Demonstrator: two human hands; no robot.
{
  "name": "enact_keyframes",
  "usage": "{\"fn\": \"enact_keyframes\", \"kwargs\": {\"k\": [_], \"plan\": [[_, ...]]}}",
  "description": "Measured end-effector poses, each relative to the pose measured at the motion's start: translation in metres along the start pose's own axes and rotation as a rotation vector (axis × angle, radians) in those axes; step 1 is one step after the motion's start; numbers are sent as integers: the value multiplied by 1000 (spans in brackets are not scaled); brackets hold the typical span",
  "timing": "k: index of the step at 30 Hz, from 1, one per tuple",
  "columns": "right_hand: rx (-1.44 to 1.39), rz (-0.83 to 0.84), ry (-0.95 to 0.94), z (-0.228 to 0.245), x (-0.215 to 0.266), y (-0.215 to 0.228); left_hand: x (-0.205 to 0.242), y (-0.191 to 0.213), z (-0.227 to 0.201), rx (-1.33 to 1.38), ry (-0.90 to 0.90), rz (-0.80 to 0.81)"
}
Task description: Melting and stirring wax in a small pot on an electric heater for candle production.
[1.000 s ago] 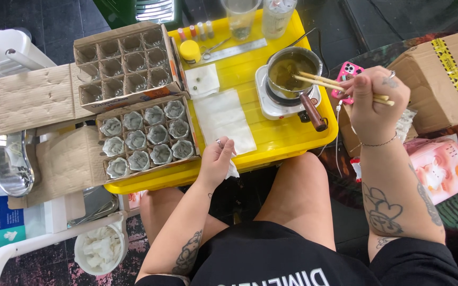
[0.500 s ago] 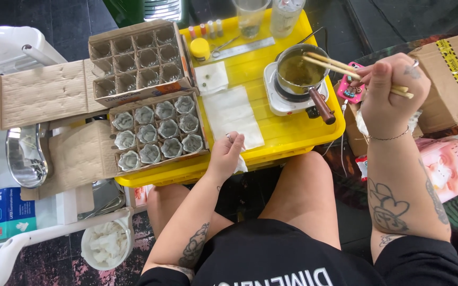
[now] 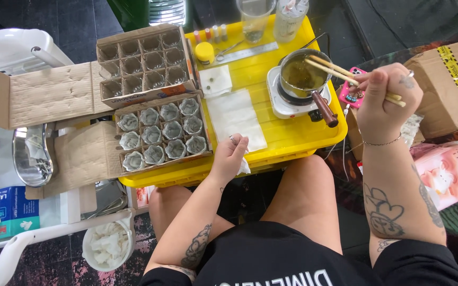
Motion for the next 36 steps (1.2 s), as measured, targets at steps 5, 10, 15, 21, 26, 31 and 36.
{"fn": "enact_keyframes", "kwargs": {"k": [5, 10, 15, 21, 26, 31, 36], "plan": [[4, 9, -41, 2, -2, -1, -1, 1, 4, 4, 29, -2], [2, 19, -54, -2, 0, -2, 0, 0, 1, 25, 45, 0], [95, 45, -38, -1, -1, 0, 1, 0, 0, 15, 42, -4], [-27, 6, -105, -2, 1, -1, 2, -1, -2, 50, 24, 8], [30, -33, -50, 7, 0, 8, 2, 0, -2, 19, 20, 7], [-21, -152, -50, 67, -8, 1, -1, 0, 3, 8, 46, 11], [-144, -120, 40, 96, 0, -60, 1, 0, 2, 35, 80, 25]]}}
Point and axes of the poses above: each hand's wrist, its own x-axis away from the middle knuckle, its own y-axis out of the back of the hand, z = x × y, the point moved 7 cm from there along -x, towards the middle knuckle, and after that the axes turned 9 degrees about y, right-handed, at the moved point
